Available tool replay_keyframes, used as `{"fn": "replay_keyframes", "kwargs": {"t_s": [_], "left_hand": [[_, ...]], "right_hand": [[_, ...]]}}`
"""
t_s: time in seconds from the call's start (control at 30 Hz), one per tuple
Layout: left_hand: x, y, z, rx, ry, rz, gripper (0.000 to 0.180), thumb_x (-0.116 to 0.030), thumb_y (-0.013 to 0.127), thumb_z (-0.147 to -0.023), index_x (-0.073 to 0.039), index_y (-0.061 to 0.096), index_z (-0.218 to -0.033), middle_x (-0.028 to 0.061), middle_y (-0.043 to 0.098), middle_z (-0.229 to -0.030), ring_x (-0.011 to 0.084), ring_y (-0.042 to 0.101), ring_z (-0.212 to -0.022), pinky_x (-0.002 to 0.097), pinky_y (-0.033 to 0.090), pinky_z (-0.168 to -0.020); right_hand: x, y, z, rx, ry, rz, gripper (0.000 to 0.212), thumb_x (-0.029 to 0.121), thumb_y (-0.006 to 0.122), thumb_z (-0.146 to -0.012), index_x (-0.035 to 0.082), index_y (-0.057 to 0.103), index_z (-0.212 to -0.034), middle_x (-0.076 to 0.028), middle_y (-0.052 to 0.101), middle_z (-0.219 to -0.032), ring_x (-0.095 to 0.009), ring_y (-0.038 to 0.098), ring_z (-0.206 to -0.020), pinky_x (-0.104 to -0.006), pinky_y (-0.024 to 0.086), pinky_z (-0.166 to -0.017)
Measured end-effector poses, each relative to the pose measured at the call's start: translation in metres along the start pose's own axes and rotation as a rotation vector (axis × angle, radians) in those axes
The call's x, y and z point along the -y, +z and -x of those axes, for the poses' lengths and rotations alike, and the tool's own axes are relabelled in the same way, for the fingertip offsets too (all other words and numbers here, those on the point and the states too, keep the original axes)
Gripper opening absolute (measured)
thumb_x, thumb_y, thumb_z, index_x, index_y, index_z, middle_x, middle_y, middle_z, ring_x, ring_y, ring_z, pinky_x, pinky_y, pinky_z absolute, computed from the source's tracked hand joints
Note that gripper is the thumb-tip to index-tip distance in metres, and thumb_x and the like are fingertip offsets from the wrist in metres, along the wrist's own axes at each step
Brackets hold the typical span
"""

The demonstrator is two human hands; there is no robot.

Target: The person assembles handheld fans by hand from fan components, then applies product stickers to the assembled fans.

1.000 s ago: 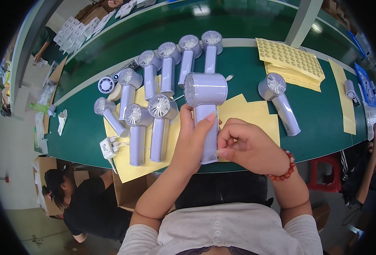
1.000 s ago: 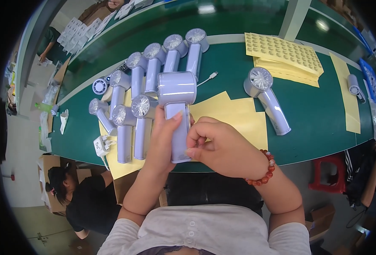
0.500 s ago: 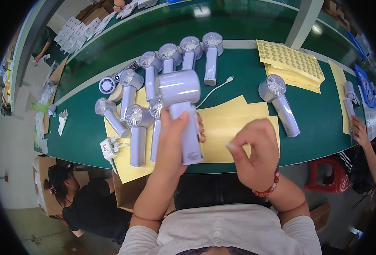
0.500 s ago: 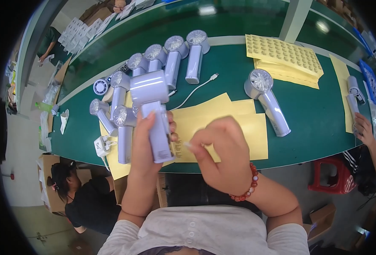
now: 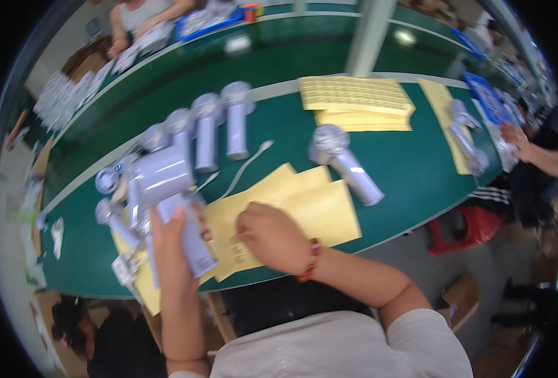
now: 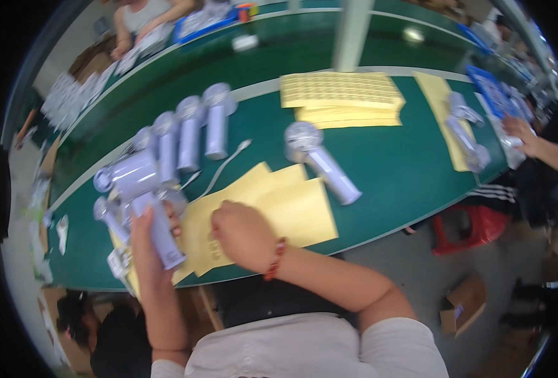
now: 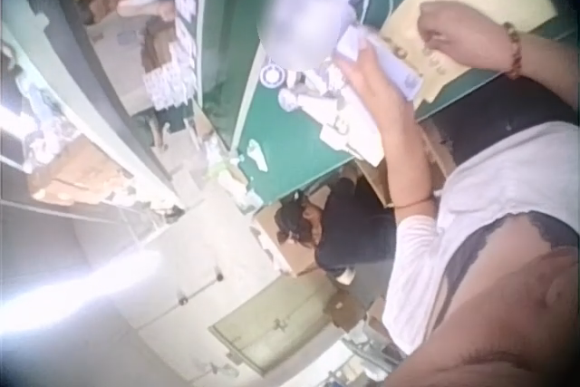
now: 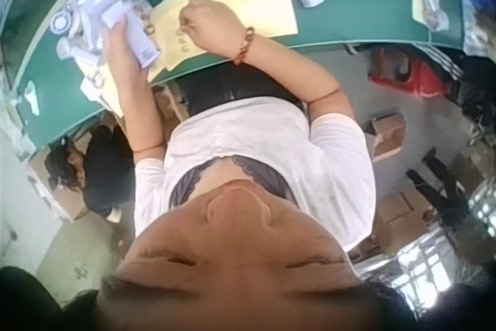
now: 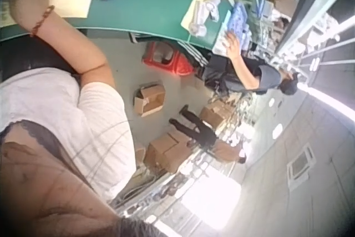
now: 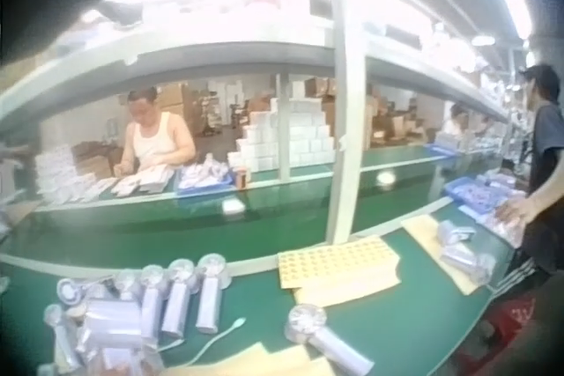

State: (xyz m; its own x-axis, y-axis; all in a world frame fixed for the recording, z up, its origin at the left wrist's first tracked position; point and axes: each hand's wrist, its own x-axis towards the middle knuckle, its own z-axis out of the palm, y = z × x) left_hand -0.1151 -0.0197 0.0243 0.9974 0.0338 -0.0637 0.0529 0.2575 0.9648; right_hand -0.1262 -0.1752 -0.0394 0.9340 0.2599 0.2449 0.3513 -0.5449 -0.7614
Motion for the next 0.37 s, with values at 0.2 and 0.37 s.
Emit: {"fn": "replay_keyframes", "kwargs": {"t_s": [0.2,0.37], "left_hand": [[-0.01,0.036,-0.023,0.173,-0.05,-0.214,0.046,-0.023,0.054,-0.085,-0.005,0.035,-0.122,0.0082,0.054,-0.088,0.0134,0.054,-0.068,0.0257,0.045,-0.058],[0.002,0.071,-0.062,0.237,-0.045,-0.593,0.063,-0.033,0.057,-0.083,-0.005,0.026,-0.13,0.0207,0.042,-0.123,0.0221,0.046,-0.11,0.0327,0.036,-0.093]], "right_hand": [[0.006,0.008,0.001,-0.081,-0.014,0.168,0.009,0.008,0.059,-0.073,0.001,0.056,-0.079,-0.014,0.053,-0.077,-0.032,0.055,-0.074,-0.0412,0.045,-0.065],[0.01,0.006,0.001,-0.092,-0.017,0.239,0.026,0.007,0.058,-0.073,0.001,0.052,-0.098,-0.018,0.051,-0.089,-0.034,0.054,-0.08,-0.0429,0.047,-0.066]]}}
